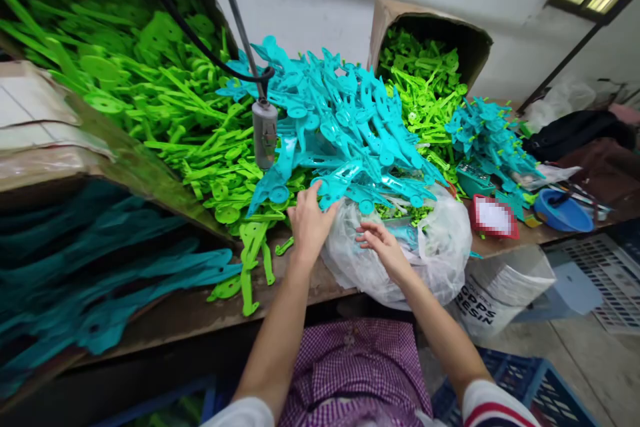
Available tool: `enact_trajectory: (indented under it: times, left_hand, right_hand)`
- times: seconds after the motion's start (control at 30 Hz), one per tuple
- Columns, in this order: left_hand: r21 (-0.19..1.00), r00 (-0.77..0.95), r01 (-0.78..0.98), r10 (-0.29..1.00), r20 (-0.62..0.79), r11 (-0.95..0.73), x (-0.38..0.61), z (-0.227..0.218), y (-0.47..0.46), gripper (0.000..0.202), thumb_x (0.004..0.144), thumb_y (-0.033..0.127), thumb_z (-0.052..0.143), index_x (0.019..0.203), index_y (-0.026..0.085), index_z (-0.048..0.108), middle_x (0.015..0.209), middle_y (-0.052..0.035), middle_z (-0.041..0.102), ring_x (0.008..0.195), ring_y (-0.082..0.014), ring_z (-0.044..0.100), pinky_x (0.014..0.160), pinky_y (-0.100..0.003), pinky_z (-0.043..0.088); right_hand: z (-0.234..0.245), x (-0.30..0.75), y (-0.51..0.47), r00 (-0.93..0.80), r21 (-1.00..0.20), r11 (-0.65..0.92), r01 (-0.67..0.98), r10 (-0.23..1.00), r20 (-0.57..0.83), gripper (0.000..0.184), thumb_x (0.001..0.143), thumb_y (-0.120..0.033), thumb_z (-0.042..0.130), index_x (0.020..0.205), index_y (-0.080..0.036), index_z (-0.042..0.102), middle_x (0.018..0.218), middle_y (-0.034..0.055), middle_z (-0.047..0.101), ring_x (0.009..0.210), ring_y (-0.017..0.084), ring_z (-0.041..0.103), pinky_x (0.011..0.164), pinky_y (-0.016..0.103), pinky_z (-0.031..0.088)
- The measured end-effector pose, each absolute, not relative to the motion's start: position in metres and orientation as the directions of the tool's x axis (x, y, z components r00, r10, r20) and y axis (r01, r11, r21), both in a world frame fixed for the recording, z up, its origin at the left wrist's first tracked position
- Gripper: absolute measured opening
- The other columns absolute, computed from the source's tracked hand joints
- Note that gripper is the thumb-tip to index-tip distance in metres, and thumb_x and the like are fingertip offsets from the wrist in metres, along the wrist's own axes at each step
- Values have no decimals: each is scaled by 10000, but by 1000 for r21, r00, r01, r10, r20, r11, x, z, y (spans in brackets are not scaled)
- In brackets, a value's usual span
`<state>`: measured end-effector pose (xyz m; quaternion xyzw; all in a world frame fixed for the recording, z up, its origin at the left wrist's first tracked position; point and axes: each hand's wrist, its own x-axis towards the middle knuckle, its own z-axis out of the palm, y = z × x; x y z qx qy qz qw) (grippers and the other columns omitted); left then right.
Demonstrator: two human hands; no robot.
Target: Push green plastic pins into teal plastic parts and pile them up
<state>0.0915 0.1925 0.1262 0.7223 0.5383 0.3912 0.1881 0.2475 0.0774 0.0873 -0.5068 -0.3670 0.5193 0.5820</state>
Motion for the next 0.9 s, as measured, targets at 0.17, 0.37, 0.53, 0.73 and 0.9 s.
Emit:
enact_trajectory:
  times: [0.17,0.37,0.53,0.73,0.9]
  left_hand:
    - [880,174,281,922,346,-383,117,125,116,573,884,348,611,1406,175,450,1297,-179,499,1163,-278,554,955,-408,482]
    - [909,715,76,658,237,-409,113,108,21,555,946,323,535,1484,282,403,1523,-127,374,1346,-272,440,1128,-452,373]
    - [958,752,96,650,109,-271,69,76,-4,362,963,312,496,1307,265,601,1340,-109,566,1124,-222,598,1012,-386,479]
    - [969,602,221,797,-46,-111,13,30,-15,260,949,342,521,1127,245,683,1154,-88,653,1068,-231,616,962,-390,482]
    - [983,502,66,846,-181,172,-5,16,-26,381,894,393,620,1247,251,618,1209,-102,646,1016,-231,646,937,-408,495]
  right_hand:
    - [104,236,84,225,-795,-16,-606,955,-191,479,839,-590,629,1176,-250,621,1234,54,664,1031,214,675,855,343,545]
    - [111,273,44,272,-835,-71,-545,927,-257,435,746,-415,767,1114,-205,669,1086,55,729,830,198,693,681,280,545]
    - [88,293,-28,267,-884,-211,-417,901,-341,478,743,-346,797,1177,-204,658,1011,56,738,811,172,684,678,235,534]
    - [55,264,-104,134,-861,-356,-362,894,-427,616,784,-383,770,1349,-267,555,1156,52,700,1005,234,681,887,358,543]
    - [39,249,-140,10,-929,-363,-77,931,-365,597,798,-429,746,1348,-265,583,1403,68,569,1297,283,526,1120,444,381]
